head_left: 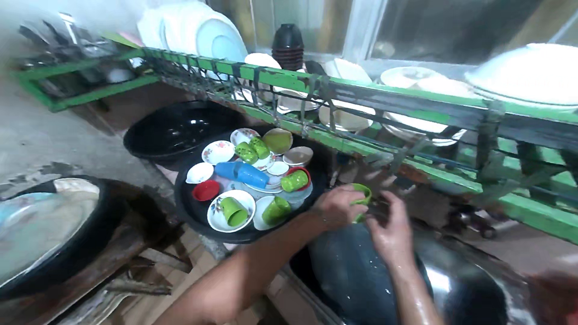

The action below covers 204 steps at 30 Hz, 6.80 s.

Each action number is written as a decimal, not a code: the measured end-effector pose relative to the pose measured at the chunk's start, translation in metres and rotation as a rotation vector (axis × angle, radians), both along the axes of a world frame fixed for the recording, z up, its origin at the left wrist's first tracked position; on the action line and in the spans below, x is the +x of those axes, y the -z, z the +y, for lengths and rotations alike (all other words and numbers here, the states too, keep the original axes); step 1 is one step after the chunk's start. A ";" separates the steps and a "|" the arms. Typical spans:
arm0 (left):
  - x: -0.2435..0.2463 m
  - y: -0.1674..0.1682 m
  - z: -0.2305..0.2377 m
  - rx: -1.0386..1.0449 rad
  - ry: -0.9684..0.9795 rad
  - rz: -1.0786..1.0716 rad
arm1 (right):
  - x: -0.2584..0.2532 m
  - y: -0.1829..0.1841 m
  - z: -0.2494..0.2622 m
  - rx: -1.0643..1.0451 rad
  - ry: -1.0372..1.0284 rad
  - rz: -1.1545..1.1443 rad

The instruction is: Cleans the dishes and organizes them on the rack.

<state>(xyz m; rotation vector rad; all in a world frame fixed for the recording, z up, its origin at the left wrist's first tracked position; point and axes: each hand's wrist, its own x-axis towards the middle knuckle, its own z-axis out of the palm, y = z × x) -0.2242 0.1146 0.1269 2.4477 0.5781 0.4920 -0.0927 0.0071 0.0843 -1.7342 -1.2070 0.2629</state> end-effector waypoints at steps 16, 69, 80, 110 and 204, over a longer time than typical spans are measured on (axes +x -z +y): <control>-0.204 0.075 0.200 0.392 -0.005 0.472 | -0.129 0.024 0.208 -0.568 0.142 -0.122; -0.137 0.093 0.233 -1.091 -0.402 0.251 | -0.168 0.057 0.231 -0.287 -0.080 0.764; -0.180 0.044 0.123 0.046 0.499 0.824 | -0.147 0.048 0.223 -0.624 0.123 0.027; -0.202 0.077 0.195 -0.245 -0.160 0.575 | -0.169 0.021 0.223 -0.913 -0.218 -0.523; -0.200 0.041 0.322 -0.223 -0.657 0.423 | -0.193 0.017 0.133 -0.204 -0.056 0.629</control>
